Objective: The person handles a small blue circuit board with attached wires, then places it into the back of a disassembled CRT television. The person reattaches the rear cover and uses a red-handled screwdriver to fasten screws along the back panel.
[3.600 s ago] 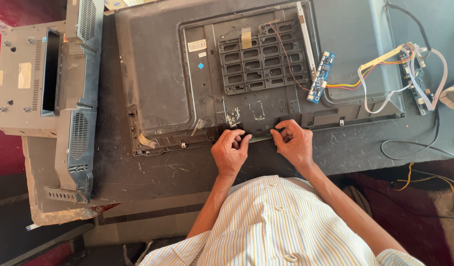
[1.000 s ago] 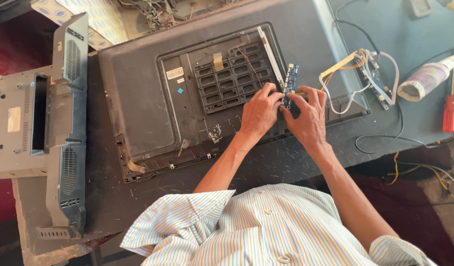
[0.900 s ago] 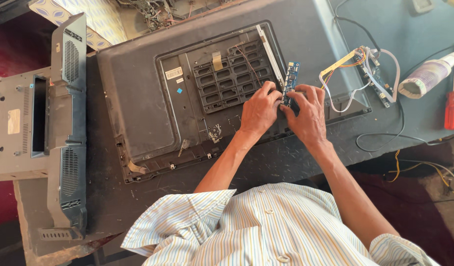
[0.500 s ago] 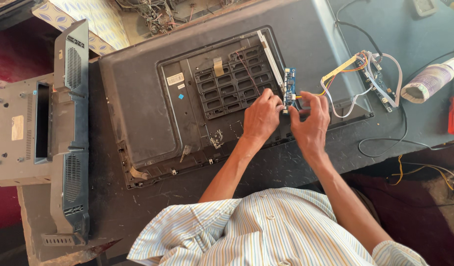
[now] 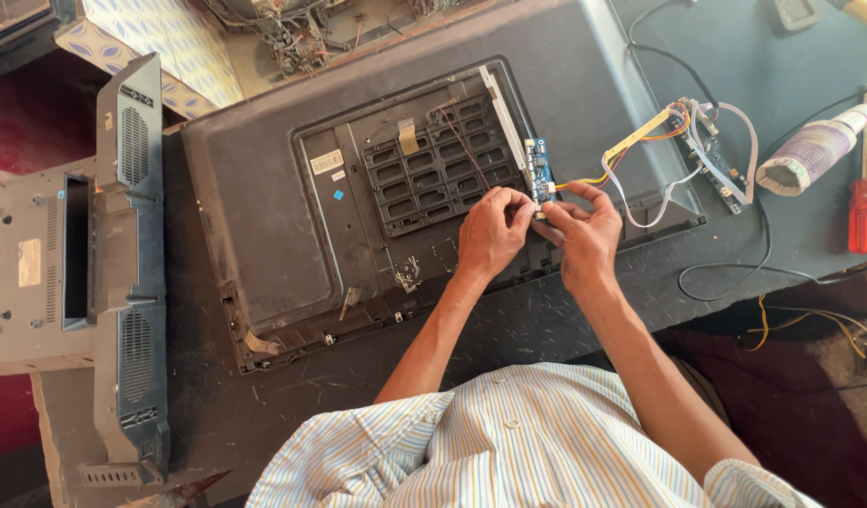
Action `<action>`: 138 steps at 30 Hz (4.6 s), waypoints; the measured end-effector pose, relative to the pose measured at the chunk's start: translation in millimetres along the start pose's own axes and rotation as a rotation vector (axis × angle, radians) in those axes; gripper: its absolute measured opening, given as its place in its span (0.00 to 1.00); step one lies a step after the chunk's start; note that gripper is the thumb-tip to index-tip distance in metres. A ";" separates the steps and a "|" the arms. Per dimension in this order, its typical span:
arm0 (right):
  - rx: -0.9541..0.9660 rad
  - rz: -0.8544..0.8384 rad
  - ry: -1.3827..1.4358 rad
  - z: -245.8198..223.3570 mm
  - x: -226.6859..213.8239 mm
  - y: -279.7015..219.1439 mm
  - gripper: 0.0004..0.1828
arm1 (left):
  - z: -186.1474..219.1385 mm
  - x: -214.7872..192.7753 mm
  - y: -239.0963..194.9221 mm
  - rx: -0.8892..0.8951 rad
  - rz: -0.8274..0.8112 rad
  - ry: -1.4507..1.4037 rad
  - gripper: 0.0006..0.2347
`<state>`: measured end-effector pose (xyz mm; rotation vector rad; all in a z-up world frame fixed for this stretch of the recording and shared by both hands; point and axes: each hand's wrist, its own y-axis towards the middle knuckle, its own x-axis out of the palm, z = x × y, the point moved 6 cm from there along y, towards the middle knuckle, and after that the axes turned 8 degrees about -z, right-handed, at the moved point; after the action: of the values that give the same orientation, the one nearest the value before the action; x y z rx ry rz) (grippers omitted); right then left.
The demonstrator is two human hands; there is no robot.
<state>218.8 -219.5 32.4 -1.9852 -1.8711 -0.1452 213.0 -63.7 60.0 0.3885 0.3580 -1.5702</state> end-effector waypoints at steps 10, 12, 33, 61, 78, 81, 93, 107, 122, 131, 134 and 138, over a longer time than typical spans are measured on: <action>0.015 0.085 0.045 14.9 -3.0 3.8 0.25 | -12.6 3.8 6.2 -0.004 -0.025 -0.012 0.08; 0.010 0.097 0.051 16.1 -1.3 2.9 0.26 | -13.6 4.2 6.4 0.042 -0.010 -0.010 0.08; -0.188 -0.057 -0.046 -16.5 -11.7 -7.2 0.17 | -36.0 -48.0 -30.4 0.107 0.281 -0.593 0.06; -0.752 -0.218 -1.797 -78.2 1.0 26.8 0.16 | -183.0 -356.0 -289.3 -0.488 0.870 0.919 0.29; -0.731 -0.215 -1.869 -80.9 -25.6 66.3 0.21 | -277.8 -442.6 -323.2 -1.059 0.597 0.879 0.46; -0.647 -0.074 -1.874 -83.1 -57.0 91.0 0.17 | -274.7 -441.9 -329.0 -1.058 0.618 0.924 0.43; -0.782 -0.110 -1.541 -84.2 -22.4 54.3 0.22 | -219.6 -453.2 -347.9 -0.798 0.817 0.758 0.23; -0.573 -0.193 -0.798 -123.0 27.4 -0.6 0.32 | -22.9 -371.4 -275.0 -0.153 0.685 0.696 0.26; -0.254 0.030 -0.300 -97.2 -67.0 -34.5 0.46 | 15.6 -213.0 -145.2 0.183 0.169 0.648 0.29; -0.208 0.063 -0.734 -60.9 -68.7 -46.1 0.42 | -24.6 -228.4 -149.3 0.112 0.077 0.677 0.30; -0.221 0.141 -1.009 -69.5 -68.2 -51.9 0.32 | -31.1 -228.5 -153.4 0.122 0.080 0.681 0.30; -0.567 0.145 -1.387 -95.9 -57.1 -59.9 0.33 | -42.1 -226.3 -157.5 0.107 0.077 0.683 0.30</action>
<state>174.0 -306.2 113.3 -2.9714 -2.5531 1.1499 62.6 162.2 124.1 1.0147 0.7710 -1.3490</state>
